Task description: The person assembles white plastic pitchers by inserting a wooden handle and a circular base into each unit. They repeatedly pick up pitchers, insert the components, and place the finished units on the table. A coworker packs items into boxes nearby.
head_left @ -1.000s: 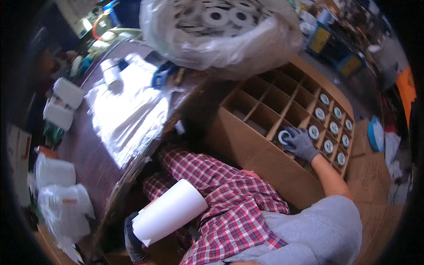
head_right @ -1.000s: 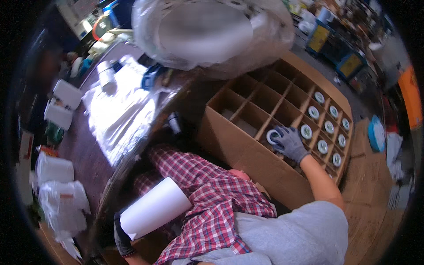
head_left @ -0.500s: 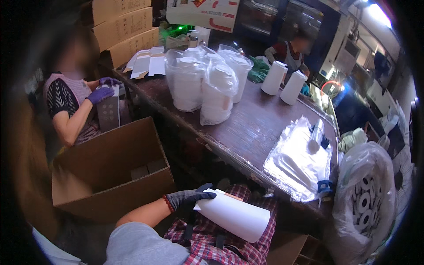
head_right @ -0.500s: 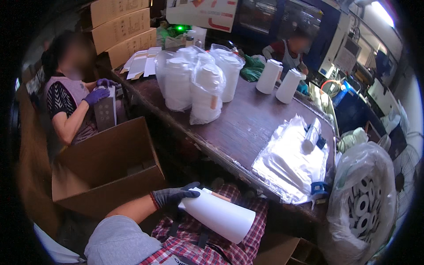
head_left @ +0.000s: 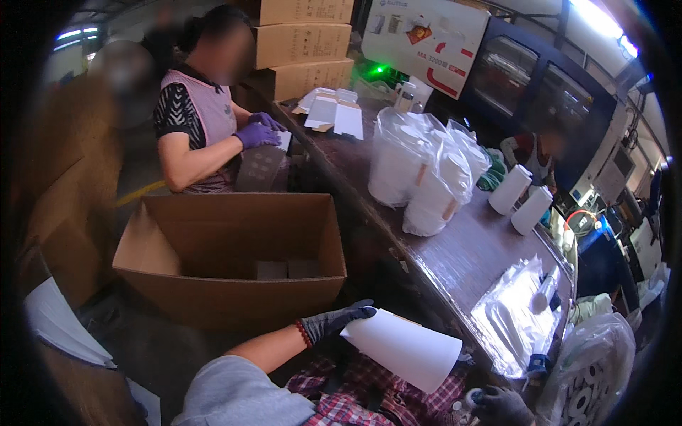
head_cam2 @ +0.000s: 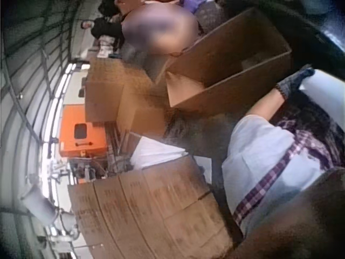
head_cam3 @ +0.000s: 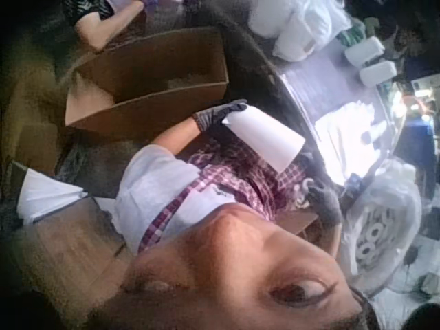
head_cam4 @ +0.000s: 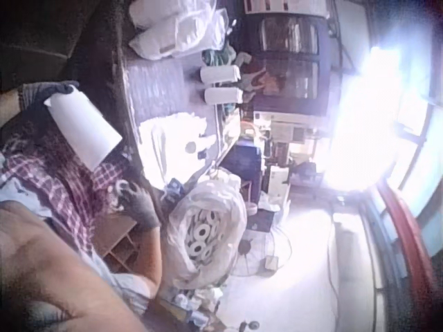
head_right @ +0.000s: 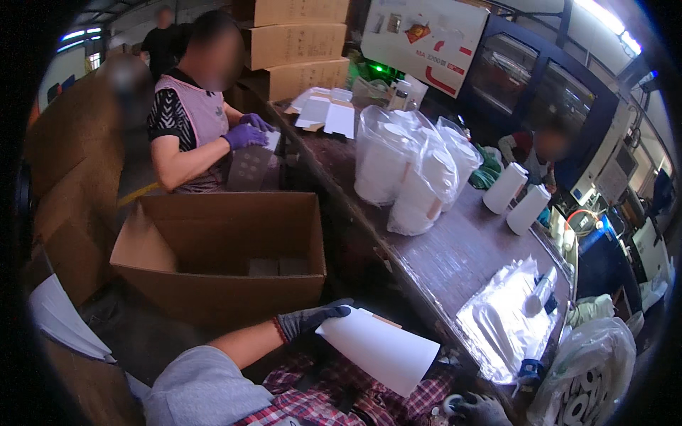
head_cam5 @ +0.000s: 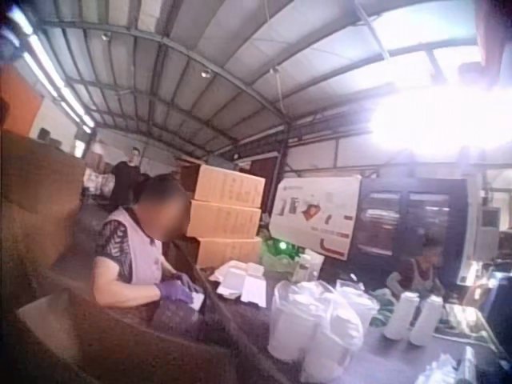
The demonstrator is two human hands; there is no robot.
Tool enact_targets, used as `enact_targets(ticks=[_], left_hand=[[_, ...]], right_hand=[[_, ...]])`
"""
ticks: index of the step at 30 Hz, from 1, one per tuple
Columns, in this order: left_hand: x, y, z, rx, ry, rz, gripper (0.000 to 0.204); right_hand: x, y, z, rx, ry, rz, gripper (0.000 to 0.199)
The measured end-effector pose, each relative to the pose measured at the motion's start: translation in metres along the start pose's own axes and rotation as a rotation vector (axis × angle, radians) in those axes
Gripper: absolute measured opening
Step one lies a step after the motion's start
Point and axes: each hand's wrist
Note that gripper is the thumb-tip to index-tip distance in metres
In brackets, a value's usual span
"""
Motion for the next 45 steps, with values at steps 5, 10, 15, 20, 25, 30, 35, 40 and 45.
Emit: enact_targets(ticks=[5, 10, 15, 20, 25, 30, 35, 40, 45], left_hand=[[0.033, 0.013, 0.032, -0.075, 0.068, -0.060, 0.098], [0.026, -0.006, 0.049, -0.100, 0.015, -0.106, 0.099], [0.038, 0.007, 0.041, -0.206, 0.100, -0.048, 0.100], [0.038, 0.005, 0.046, -0.261, 0.119, -0.014, 0.098], [0.028, -0.013, 0.067, -0.247, 0.052, -0.019, 0.100], [0.030, 0.005, 0.058, -0.252, 0.064, 0.027, 0.102], [0.026, 0.022, 0.048, -0.281, 0.066, 0.053, 0.104], [0.017, 0.038, 0.035, -0.294, 0.102, 0.021, 0.101], [0.006, 0.054, 0.032, -0.367, 0.042, 0.038, 0.109]], right_hand=[[-0.087, -0.053, 0.049, 0.161, -0.269, 0.140, 0.032], [-0.132, -0.038, 0.041, 0.161, -0.256, 0.332, 0.035], [-0.161, -0.030, 0.019, 0.110, -0.261, 0.354, 0.036], [-0.180, -0.019, -0.009, -0.020, -0.159, 0.386, 0.040], [-0.190, -0.013, -0.035, -0.113, -0.043, 0.437, 0.041], [-0.189, -0.011, -0.052, -0.225, 0.075, 0.446, 0.043], [-0.170, -0.019, -0.057, -0.347, 0.172, 0.235, 0.042], [-0.158, -0.028, -0.075, -0.375, 0.459, 0.263, 0.042], [-0.160, -0.027, -0.091, -0.331, 0.609, 0.251, 0.041]])
Point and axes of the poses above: each hand's wrist, its own x-axis away from the middle knuckle, its own z-axis out of the back of the hand, y = z × x, and after that the axes turned 3 degrees about -z, right-handed
